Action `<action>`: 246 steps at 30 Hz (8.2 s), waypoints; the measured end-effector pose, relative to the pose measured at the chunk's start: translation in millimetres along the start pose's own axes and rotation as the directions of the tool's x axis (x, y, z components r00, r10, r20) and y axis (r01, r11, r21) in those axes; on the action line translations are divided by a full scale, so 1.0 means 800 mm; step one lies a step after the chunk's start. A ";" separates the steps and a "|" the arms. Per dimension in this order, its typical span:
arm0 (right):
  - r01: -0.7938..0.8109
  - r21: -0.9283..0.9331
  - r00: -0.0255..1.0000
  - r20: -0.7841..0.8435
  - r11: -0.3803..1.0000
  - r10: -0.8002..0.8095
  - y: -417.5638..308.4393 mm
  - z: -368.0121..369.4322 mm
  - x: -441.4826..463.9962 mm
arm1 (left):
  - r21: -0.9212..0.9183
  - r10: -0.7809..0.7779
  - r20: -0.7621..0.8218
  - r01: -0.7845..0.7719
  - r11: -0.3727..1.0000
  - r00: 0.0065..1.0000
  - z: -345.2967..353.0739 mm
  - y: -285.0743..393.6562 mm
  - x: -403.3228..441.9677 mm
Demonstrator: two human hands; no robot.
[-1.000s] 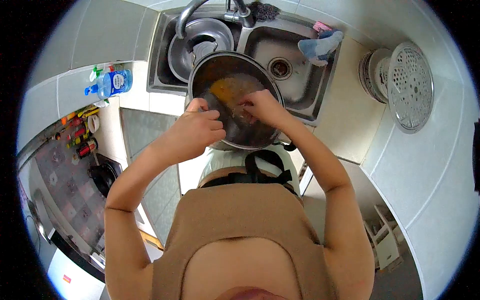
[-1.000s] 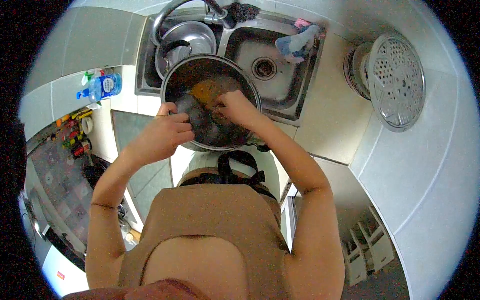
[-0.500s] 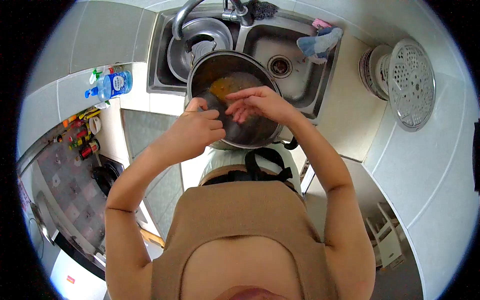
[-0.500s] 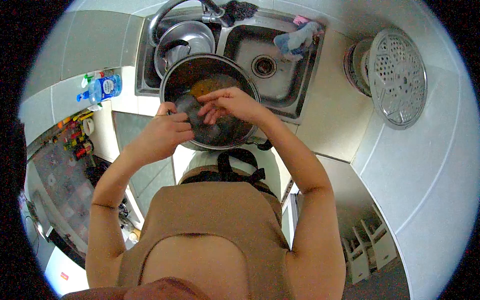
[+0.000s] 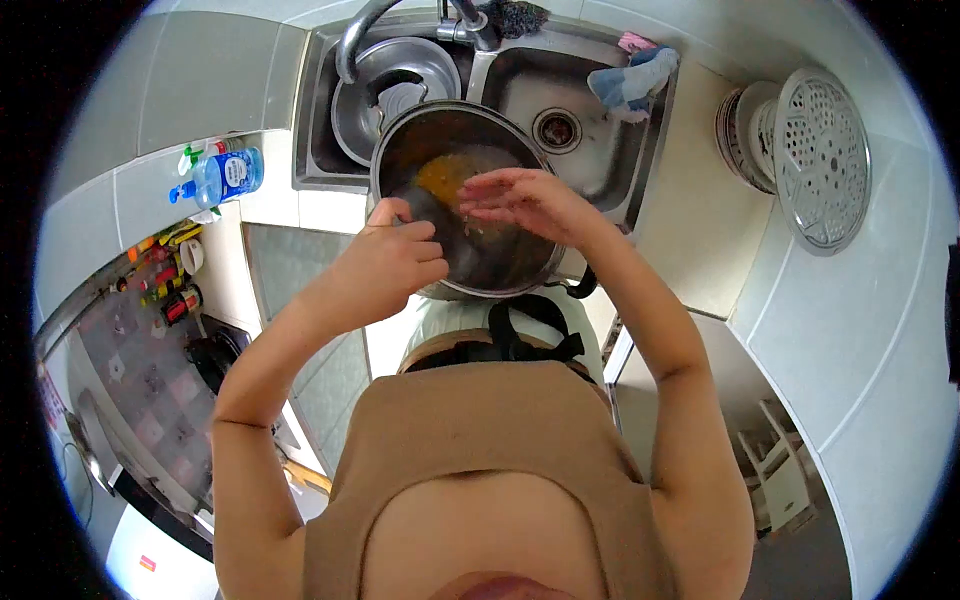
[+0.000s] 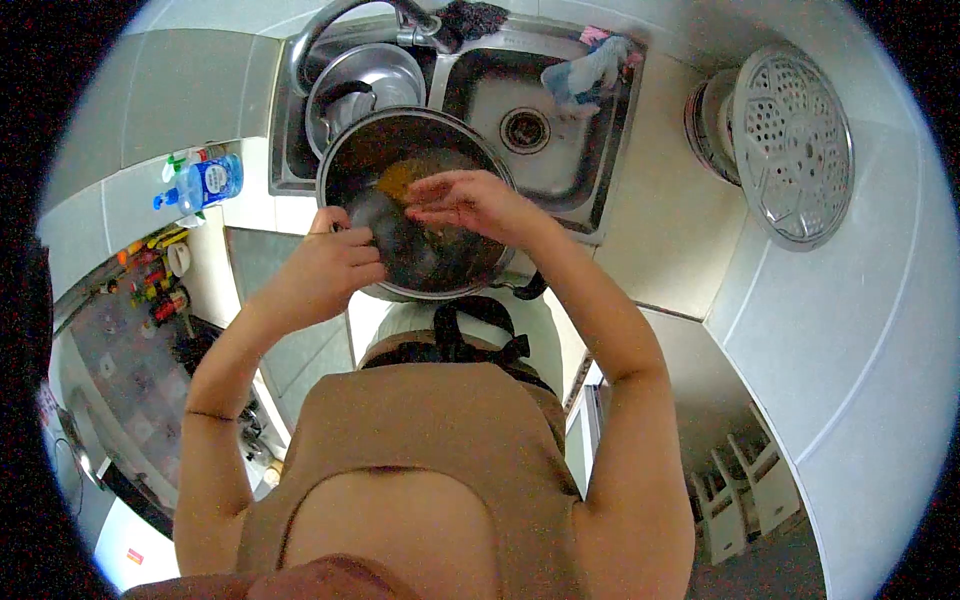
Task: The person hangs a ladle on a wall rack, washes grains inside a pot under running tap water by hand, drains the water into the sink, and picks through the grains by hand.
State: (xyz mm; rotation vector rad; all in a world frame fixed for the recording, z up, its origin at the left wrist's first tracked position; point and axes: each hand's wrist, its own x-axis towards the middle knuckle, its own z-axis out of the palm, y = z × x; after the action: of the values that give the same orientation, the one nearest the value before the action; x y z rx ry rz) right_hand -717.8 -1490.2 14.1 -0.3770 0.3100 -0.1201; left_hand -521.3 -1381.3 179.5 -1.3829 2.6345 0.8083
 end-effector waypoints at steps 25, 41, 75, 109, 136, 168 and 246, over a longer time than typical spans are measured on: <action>0.084 -0.336 0.770 -0.575 0.938 -0.275 0.011 -0.150 0.042 | 0.042 -0.026 0.095 0.022 0.999 0.995 -0.059 0.005 -0.014; 0.433 0.372 0.883 -0.355 0.821 -0.305 0.027 -0.146 0.120 | -0.083 0.040 0.019 -0.039 0.996 0.999 -0.101 0.001 0.032; 0.531 0.469 0.843 -0.375 0.706 -0.385 -0.001 -0.168 0.087 | 0.031 -0.024 0.003 0.024 0.999 1.000 -0.032 -0.020 0.005; 0.504 0.478 0.854 -0.398 0.719 -0.335 -0.051 -0.012 0.049 | 0.010 -0.006 -0.365 0.011 1.000 0.931 0.147 -0.085 -0.138; 0.251 0.345 0.956 -0.232 0.904 -0.177 0.141 0.128 0.112 | -0.601 -0.455 -0.595 0.009 0.799 0.662 0.180 -0.054 -0.159; 0.213 -0.148 0.920 -0.302 0.966 -0.249 0.120 0.149 0.058 | -0.510 -0.443 -0.685 0.053 0.859 0.579 0.131 -0.077 -0.111; 0.205 -0.314 0.846 -0.420 0.927 -0.329 0.106 0.167 0.051 | -0.919 -0.597 -0.347 -0.136 0.370 0.723 0.103 -0.078 -0.096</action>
State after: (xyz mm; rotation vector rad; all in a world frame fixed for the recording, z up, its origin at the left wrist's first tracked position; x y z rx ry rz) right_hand -631.7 -1372.7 88.9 -0.6532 0.7565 -0.4571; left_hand -442.1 -1313.7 104.1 -2.6762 2.0751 2.3458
